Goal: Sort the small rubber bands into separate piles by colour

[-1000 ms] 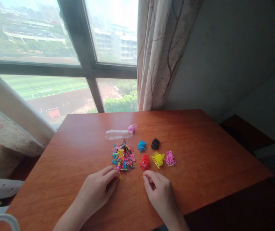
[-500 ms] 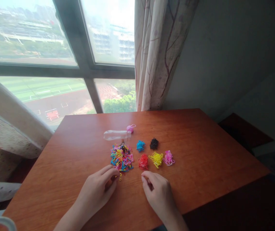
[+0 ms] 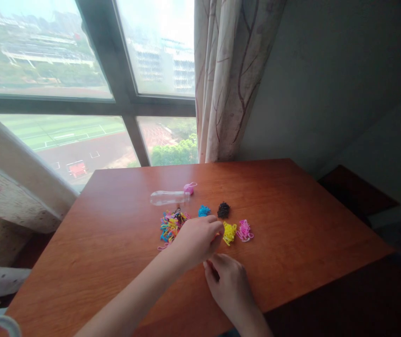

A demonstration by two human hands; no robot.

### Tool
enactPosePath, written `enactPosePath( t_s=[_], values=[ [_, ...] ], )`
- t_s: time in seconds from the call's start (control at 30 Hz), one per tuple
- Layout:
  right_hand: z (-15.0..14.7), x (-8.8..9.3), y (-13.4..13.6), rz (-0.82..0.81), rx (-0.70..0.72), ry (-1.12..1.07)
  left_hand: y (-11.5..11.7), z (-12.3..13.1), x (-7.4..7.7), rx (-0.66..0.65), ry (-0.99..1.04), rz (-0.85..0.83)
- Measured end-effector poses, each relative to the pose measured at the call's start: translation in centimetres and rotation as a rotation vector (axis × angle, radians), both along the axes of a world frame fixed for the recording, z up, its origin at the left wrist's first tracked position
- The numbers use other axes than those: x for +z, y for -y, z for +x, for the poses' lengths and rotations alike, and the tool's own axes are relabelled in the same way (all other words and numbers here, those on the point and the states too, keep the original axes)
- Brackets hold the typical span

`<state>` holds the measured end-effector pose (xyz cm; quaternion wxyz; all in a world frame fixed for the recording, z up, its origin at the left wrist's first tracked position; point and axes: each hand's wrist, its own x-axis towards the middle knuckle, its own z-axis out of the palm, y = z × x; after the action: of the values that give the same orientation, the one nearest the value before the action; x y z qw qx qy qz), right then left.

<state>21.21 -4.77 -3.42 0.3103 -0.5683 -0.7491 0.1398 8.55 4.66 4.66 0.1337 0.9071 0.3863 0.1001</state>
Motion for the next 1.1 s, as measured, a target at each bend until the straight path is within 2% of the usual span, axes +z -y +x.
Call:
enactPosePath(
  t_s=[0.17,0.37,0.53,0.7,0.93,1.1],
  values=[
    [0.0,-0.1,-0.1,0.004,0.004,-0.023,-1.1,2.3,-0.7,-0.051,-0.015,-0.005],
    [0.0,0.0,-0.1,-0.021,0.003,-0.024,-0.9,1.7,-0.9,-0.024,-0.016,-0.02],
    [-0.1,0.3,-0.1,-0.02,0.016,-0.052,-0.5,-0.9,-0.1,0.058,0.008,-0.028],
    [-0.1,0.8,-0.1,-0.01,0.02,-0.034,0.6,-4.6,0.2,0.134,0.059,-0.043],
    [-0.2,1.1,-0.2,-0.008,0.011,0.001,3.0,-10.2,-1.4,0.32,0.093,-0.045],
    [-0.6,1.0,-0.3,-0.003,0.006,0.034,5.3,-12.1,-3.2,0.384,0.124,-0.074]
  ],
)
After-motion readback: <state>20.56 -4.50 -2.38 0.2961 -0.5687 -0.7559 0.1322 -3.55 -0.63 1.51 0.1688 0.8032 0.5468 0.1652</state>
